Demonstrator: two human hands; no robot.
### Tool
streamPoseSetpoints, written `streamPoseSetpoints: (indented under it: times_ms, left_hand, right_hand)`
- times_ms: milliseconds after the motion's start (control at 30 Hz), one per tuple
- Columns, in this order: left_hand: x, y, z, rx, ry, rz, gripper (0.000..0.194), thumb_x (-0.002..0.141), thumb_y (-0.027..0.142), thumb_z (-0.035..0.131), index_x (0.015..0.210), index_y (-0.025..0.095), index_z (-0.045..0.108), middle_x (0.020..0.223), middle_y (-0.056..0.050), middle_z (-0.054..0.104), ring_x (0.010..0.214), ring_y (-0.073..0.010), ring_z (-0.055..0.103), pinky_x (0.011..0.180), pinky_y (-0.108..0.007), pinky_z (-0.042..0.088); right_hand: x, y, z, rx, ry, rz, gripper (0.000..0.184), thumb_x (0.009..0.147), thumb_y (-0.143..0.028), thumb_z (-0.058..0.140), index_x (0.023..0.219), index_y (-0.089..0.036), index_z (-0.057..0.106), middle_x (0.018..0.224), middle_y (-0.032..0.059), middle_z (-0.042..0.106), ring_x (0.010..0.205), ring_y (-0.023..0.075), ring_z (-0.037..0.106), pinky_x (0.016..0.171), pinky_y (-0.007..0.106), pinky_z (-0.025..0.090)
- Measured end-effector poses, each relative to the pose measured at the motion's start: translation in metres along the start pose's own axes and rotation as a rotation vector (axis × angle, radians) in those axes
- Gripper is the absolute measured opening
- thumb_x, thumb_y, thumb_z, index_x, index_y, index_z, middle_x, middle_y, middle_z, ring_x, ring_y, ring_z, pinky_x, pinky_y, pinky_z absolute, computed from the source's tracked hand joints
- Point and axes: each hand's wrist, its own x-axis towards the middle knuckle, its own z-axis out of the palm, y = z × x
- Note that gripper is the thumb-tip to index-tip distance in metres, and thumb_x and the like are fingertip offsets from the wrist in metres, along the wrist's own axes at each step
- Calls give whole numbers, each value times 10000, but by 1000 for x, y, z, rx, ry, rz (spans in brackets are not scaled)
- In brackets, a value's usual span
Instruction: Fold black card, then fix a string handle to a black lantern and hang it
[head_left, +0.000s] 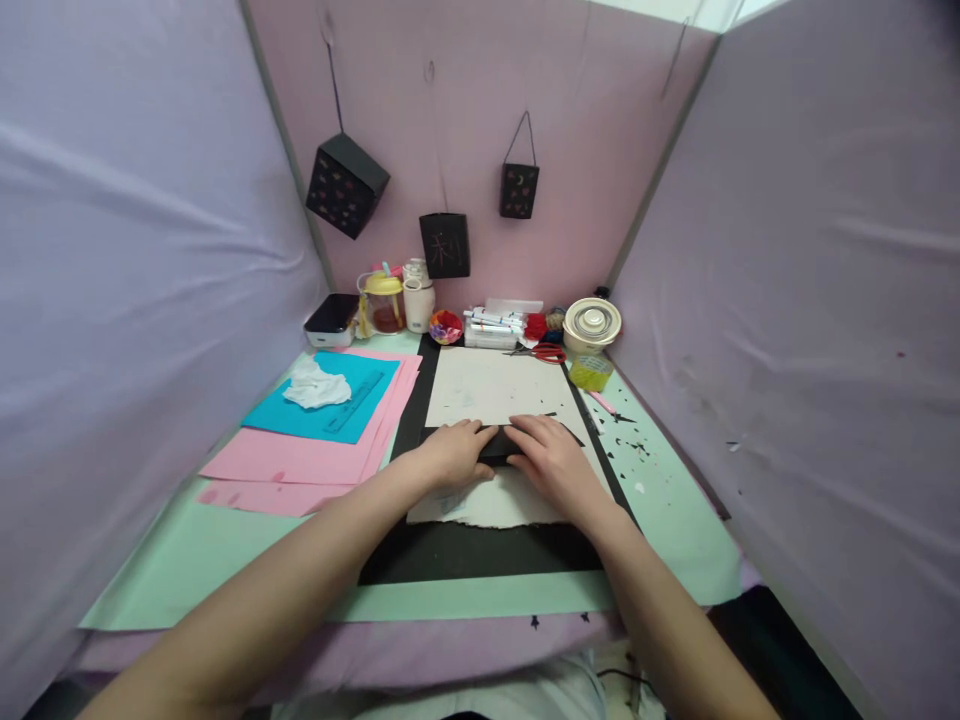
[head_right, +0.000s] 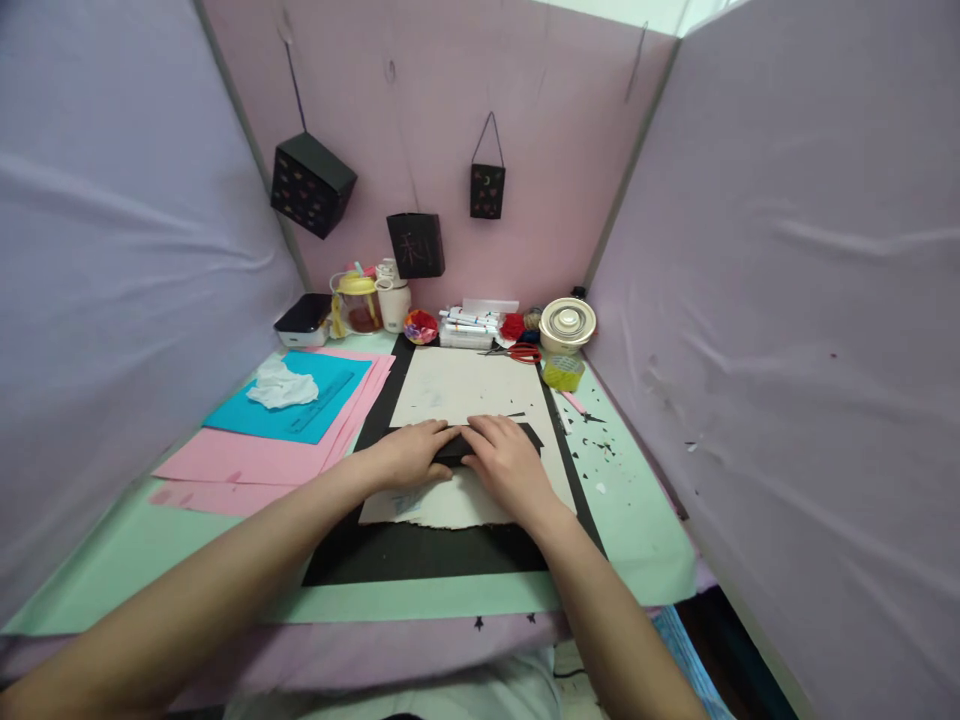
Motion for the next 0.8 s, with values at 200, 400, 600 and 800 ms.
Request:
streamPoseSetpoints:
  times_ms: [200, 400, 600, 800]
  left_hand:
    - [1, -5, 6, -28, -13, 7, 715, 839, 491, 569, 1450, 186, 356, 1433, -153, 474, 1266, -300, 497, 990, -357, 408]
    - [4, -8, -7, -48, -33, 63, 695, 836, 459, 590, 1434, 176, 381, 1428, -129, 497, 1278, -265, 497, 1018, -316, 390]
    - [4, -10, -1, -14, -35, 80, 711, 854, 489, 561, 1457, 173, 356, 1454, -142, 458, 1304, -269, 465, 1039, -318, 371]
    - [0, -6, 11, 66, 33, 69, 678, 882, 490, 527, 1480, 252, 313, 1442, -137, 455, 1262, -293, 493, 1005, -362, 399]
  right_hand:
    - [-64, -11, -2, 1, 49, 83, 281, 951, -249, 471, 1185, -204, 620, 1186, 122, 645, 1115, 275, 577, 944, 460, 478]
    - [-60, -7, 19, -70, -112, 44, 545, 895, -351, 594, 1396, -198, 444, 1484, 118, 420, 1382, 312, 343, 1116, 520, 327]
    - [-43, -9, 19, -103, -123, 130, 585, 888, -404, 591, 1413, -200, 429, 1378, 136, 514, 1272, 315, 455, 1115, 521, 321]
    - [-44, -8, 28, -121, -126, 171, 551, 892, -420, 577, 1381, -189, 469, 1391, 151, 487, 1318, 355, 396, 1097, 540, 342]
